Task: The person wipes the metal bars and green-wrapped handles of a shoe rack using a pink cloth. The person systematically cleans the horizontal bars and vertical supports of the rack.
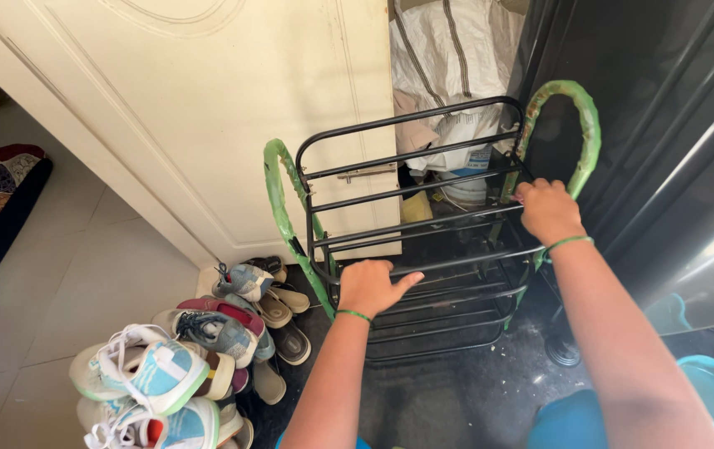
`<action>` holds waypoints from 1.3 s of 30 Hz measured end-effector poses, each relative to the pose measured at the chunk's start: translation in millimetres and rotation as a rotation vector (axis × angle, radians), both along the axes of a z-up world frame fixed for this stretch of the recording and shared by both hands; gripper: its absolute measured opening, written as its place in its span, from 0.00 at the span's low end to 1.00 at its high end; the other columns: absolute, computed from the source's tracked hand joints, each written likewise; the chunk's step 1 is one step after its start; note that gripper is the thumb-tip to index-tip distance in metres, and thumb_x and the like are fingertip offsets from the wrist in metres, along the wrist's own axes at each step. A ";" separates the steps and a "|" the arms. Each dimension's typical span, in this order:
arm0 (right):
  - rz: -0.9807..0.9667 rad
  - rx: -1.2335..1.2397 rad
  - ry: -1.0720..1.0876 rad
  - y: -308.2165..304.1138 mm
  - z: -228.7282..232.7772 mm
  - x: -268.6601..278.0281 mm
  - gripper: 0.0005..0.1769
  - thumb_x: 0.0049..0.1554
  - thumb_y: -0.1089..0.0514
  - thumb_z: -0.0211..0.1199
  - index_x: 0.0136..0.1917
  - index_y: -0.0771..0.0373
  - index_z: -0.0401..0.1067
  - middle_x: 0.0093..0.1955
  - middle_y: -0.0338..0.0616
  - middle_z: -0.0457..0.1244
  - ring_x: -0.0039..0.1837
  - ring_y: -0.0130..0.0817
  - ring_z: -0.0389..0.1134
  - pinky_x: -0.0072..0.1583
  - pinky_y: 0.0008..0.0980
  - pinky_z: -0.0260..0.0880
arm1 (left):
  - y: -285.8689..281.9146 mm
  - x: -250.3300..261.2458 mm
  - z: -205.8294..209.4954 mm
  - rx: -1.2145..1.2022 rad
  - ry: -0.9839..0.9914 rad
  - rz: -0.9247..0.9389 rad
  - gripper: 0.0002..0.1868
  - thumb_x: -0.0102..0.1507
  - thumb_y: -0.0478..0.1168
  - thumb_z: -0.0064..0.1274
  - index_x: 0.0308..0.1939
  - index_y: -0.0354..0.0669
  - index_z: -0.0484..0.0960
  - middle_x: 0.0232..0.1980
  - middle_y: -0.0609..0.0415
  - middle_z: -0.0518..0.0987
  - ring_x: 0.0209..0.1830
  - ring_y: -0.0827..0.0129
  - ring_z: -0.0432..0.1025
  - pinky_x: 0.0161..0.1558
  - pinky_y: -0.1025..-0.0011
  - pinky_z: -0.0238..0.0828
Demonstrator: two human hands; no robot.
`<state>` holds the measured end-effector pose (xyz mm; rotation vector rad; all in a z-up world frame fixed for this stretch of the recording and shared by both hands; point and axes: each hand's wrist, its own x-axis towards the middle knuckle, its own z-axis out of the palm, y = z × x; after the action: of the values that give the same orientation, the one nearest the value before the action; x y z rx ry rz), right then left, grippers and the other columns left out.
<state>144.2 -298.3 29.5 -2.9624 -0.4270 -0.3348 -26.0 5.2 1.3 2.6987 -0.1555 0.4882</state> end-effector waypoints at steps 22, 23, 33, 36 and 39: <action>-0.160 -0.188 0.044 4.8 -54.7 66.2 0.13 0.64 0.58 0.53 0.60 0.63 0.69 0.57 0.63 0.68 0.56 0.56 0.74 0.54 0.51 0.76 | -8.0 -0.4 10.3 0.108 0.350 0.100 0.44 0.58 0.79 0.43 0.23 0.40 0.86 0.26 0.46 0.81 0.30 0.52 0.78 0.33 0.57 0.74; -0.151 -0.144 0.008 2.4 -53.3 57.5 0.13 0.62 0.57 0.55 0.59 0.64 0.68 0.57 0.65 0.67 0.55 0.57 0.74 0.52 0.51 0.76 | -7.3 0.4 9.5 0.100 0.331 0.101 0.44 0.57 0.79 0.44 0.23 0.40 0.86 0.25 0.46 0.81 0.31 0.52 0.78 0.33 0.57 0.74; 0.072 -0.092 0.028 15.4 -5.0 -58.0 0.20 0.50 0.60 0.63 0.57 0.55 0.70 0.54 0.53 0.67 0.55 0.50 0.72 0.53 0.46 0.74 | -7.0 -7.3 6.6 0.046 0.147 0.069 0.38 0.59 0.76 0.48 0.30 0.42 0.86 0.28 0.46 0.82 0.33 0.51 0.79 0.36 0.57 0.75; 0.141 0.243 -0.274 -16.2 19.7 -58.8 0.16 0.64 0.61 0.57 0.65 0.54 0.71 0.55 0.45 0.69 0.55 0.50 0.73 0.54 0.46 0.74 | -2.4 -9.5 0.9 0.060 -0.020 -0.019 0.31 0.61 0.67 0.53 0.38 0.40 0.86 0.39 0.44 0.84 0.42 0.49 0.77 0.43 0.55 0.73; 0.116 0.263 -0.338 -39.9 12.5 -53.1 0.21 0.63 0.56 0.59 0.69 0.53 0.72 0.60 0.51 0.65 0.54 0.53 0.70 0.54 0.48 0.73 | 9.3 -15.5 -6.8 -0.019 -0.118 -0.083 0.25 0.59 0.60 0.57 0.42 0.40 0.85 0.45 0.47 0.83 0.53 0.52 0.74 0.54 0.55 0.67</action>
<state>91.0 -338.2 42.0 -2.6146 -0.5415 -0.8143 -41.5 14.5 -5.5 2.6332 -0.2934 0.6207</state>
